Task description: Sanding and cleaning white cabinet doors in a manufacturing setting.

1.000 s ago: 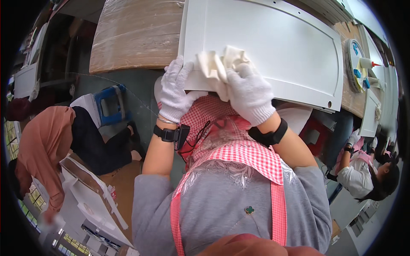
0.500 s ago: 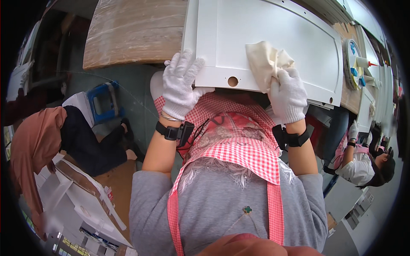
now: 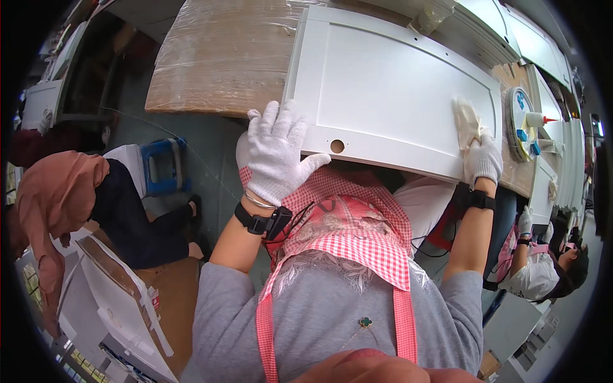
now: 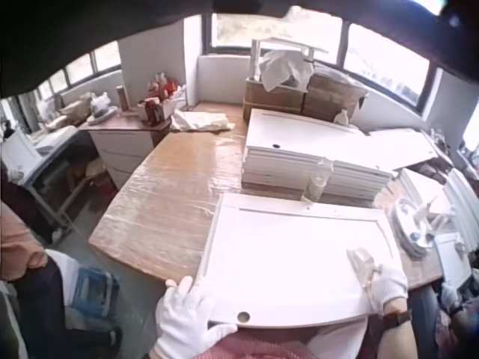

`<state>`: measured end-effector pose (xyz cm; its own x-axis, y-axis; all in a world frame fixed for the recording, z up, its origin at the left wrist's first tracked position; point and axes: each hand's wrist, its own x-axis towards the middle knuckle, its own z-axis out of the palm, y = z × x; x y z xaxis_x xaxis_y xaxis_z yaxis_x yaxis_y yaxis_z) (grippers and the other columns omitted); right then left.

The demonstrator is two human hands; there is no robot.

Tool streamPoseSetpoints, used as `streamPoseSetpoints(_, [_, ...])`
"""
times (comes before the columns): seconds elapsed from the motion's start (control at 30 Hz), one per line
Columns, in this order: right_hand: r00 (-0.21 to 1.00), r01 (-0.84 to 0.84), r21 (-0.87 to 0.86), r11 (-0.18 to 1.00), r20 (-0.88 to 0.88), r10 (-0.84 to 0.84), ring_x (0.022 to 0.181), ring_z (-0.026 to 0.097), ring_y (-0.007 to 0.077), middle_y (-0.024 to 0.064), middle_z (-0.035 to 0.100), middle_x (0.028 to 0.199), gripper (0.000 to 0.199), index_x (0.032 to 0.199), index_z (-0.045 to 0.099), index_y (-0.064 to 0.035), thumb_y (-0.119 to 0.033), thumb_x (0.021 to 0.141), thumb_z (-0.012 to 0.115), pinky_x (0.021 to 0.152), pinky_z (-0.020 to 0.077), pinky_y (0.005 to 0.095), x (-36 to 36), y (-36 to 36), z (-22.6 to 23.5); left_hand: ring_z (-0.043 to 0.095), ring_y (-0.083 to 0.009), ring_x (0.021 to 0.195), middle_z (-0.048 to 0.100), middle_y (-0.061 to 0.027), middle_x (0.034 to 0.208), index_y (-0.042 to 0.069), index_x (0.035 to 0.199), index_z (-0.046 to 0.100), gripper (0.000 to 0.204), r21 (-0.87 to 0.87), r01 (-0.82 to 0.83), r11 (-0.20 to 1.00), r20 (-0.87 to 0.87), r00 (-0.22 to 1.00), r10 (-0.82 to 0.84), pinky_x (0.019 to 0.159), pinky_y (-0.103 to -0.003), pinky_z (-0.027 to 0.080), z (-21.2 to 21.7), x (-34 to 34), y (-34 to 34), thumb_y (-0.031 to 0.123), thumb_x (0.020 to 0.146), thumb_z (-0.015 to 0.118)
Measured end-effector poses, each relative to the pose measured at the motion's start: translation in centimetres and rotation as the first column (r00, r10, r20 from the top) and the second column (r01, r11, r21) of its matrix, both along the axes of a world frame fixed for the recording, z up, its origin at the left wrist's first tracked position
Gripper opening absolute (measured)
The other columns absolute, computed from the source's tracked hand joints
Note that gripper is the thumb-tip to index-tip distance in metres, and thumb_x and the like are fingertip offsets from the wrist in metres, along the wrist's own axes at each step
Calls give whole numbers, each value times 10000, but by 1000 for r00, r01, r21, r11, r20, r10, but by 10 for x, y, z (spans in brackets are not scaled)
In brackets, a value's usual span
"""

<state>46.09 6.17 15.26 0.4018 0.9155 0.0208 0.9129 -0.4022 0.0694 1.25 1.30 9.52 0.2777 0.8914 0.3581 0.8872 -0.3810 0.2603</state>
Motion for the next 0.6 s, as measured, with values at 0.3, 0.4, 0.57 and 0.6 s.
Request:
streamPoseSetpoints(0.3, [299, -939, 161, 305, -59, 952, 1022, 674, 296, 57, 646, 1120, 285, 1158, 751, -219, -177, 876, 740, 815, 597, 417, -184, 54, -9, 671, -306, 1102, 689, -79, 1147, 111, 1111, 761, 322, 44, 376, 926, 88, 921, -378, 944, -444, 537, -16, 102, 16, 300, 855, 717])
streamPoseSetpoints(0.4, [18, -995, 93, 39, -217, 976, 1066, 664, 294, 52, 635, 1153, 242, 1142, 751, -256, -227, 904, 720, 870, 607, 419, -243, 90, -27, 669, -275, 1065, 678, -95, 1164, 100, 1095, 748, 312, -130, 397, 909, 126, 916, -382, 946, -435, 535, -15, 97, 8, 298, 856, 718])
streamPoseSetpoints(0.57, [441, -882, 80, 464, -205, 874, 1021, 710, 372, 154, 709, 1143, 254, 1152, 784, -197, -344, 1021, 624, 895, 578, 483, -259, 212, -3, 669, -276, 934, 677, -103, 1129, 66, 1097, 707, 378, 194, 359, 913, 220, 891, -397, 884, -406, 572, -10, 98, 19, 222, 754, 739])
streamPoseSetpoints(0.6, [534, -834, 89, 545, -120, 837, 1041, 704, 373, 166, 709, 1150, 277, 1142, 785, -182, -369, 1021, 619, 895, 577, 484, -260, 224, 3, 670, -280, 936, 676, -103, 1134, 62, 1096, 704, 381, 213, 372, 903, 211, 885, -415, 888, -403, 572, -10, 98, 21, 222, 751, 732])
